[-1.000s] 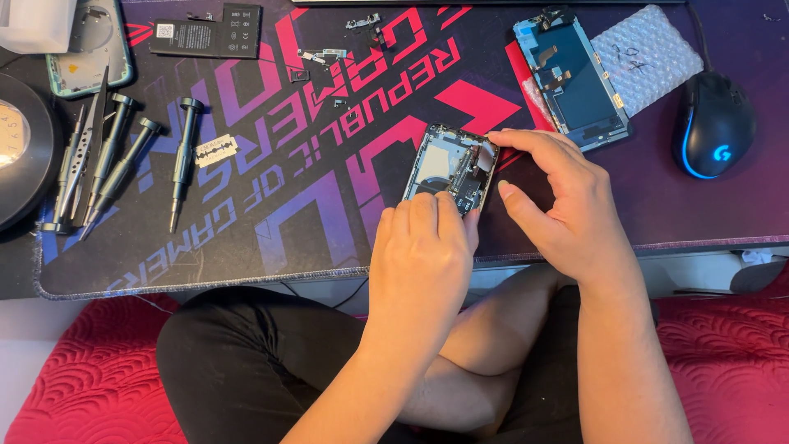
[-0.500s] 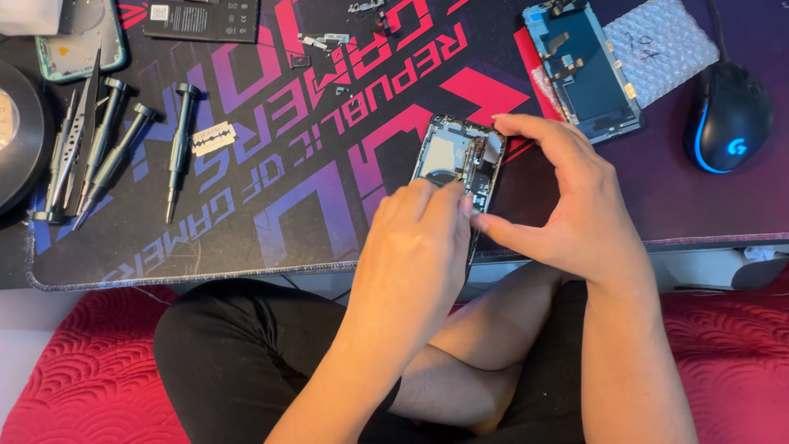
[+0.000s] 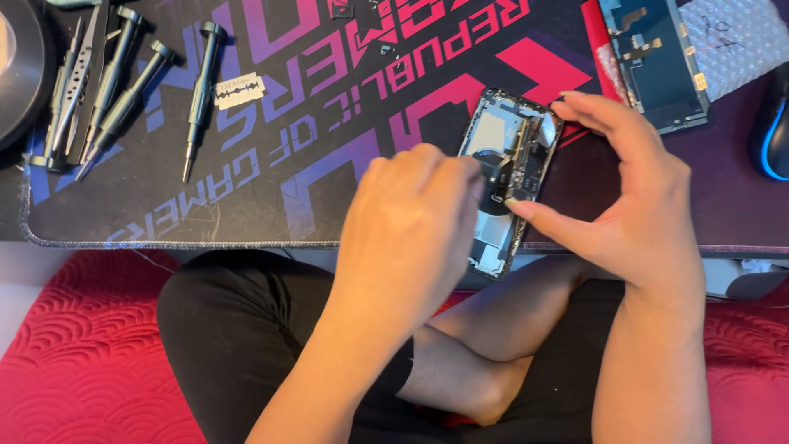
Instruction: The person uses a screwdriver to remove screws from the back of a disassembled smartphone. They then use their fingers to carefully lift and remove a small internal component from the phone's chassis.
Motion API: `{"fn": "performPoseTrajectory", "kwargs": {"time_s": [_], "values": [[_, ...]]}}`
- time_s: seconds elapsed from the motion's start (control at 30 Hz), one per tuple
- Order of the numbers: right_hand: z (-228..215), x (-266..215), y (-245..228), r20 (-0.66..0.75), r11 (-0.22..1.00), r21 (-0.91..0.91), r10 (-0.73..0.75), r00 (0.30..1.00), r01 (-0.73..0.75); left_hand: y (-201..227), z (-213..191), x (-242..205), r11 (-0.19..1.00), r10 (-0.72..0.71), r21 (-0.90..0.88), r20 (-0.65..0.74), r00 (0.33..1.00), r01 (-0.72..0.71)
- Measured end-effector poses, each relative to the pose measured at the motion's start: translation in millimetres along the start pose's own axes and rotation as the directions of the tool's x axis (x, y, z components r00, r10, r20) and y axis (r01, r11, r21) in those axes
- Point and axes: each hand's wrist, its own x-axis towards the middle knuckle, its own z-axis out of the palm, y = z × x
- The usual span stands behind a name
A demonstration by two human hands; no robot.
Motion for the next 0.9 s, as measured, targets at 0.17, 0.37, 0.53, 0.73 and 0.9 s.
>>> {"fn": "performPoseTrajectory", "kwargs": {"time_s": [0.17, 0.37, 0.53, 0.73, 0.9], "values": [[0.8, 0.6, 2.1, 0.0, 0.994, 0.111, 0.01, 1.0, -0.01, 5.7, 7.5, -5.3, 0.998, 0.054, -0.021, 0.141, 0.989, -0.051], [1.7, 0.2, 3.8, 0.003, 0.996, 0.084, -0.014, 1.0, 0.013, 10.5, 17.8, -10.1, 0.995, 0.042, 0.079, 0.196, 0.98, -0.059], [-1.0, -0.5, 5.4, 0.022, 1.0, 0.03, -0.009, 1.0, 0.008, 8.1, 19.1, -10.6, 0.993, 0.059, 0.091, 0.171, 0.984, -0.076], [-3.4, 2.9, 6.6, 0.095, 0.997, 0.004, -0.078, 0.992, 0.078, 7.8, 18.5, -8.2, 0.994, 0.063, 0.079, 0.124, 0.99, -0.073], [-3.1, 3.3, 7.8, 0.065, 0.996, 0.06, -0.064, 0.996, 0.06, 12.4, 17.1, -4.9, 0.997, 0.074, 0.024, 0.122, 0.99, -0.077]]}}
